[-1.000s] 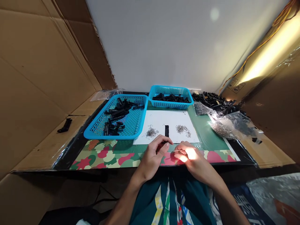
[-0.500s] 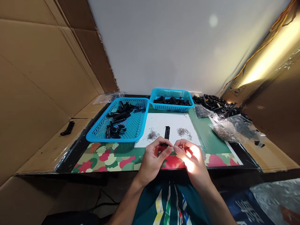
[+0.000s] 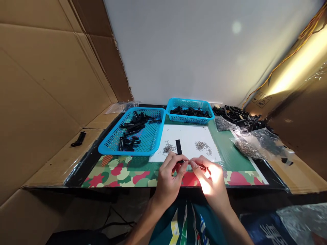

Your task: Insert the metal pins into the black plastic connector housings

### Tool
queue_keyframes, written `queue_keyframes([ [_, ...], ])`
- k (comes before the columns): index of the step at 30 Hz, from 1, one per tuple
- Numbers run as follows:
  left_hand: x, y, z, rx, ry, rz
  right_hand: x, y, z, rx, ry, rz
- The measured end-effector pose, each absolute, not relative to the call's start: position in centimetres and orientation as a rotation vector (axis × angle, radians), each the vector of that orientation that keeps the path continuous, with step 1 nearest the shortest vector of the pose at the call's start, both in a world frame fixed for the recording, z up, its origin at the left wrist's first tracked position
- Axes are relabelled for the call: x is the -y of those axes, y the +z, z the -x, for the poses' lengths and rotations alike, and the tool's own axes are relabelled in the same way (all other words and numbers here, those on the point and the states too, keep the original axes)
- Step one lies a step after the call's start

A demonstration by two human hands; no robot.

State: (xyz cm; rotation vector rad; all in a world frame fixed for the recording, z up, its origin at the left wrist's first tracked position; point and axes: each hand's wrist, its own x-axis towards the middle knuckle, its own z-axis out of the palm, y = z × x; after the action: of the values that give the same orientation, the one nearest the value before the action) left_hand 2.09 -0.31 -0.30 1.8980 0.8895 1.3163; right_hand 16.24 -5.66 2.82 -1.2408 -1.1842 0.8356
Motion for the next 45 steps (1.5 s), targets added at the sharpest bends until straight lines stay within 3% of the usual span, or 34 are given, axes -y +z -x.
queue_keyframes([
  [26,1.1,-0.2,-2.8,-0.916,1.042,-2.457,5.5,2.2,-18.0,1.292,0.685,1.285],
  [41,0.9,0.5,-2.2,-0.796,0.881,-2.196,5.6,1.9,-19.9,1.433,0.924,1.28],
  [45,0.7,1.3,-2.1,-0.764,0.806,-2.044,5.7,1.6,-20.4,1.596,0.831,1.279],
])
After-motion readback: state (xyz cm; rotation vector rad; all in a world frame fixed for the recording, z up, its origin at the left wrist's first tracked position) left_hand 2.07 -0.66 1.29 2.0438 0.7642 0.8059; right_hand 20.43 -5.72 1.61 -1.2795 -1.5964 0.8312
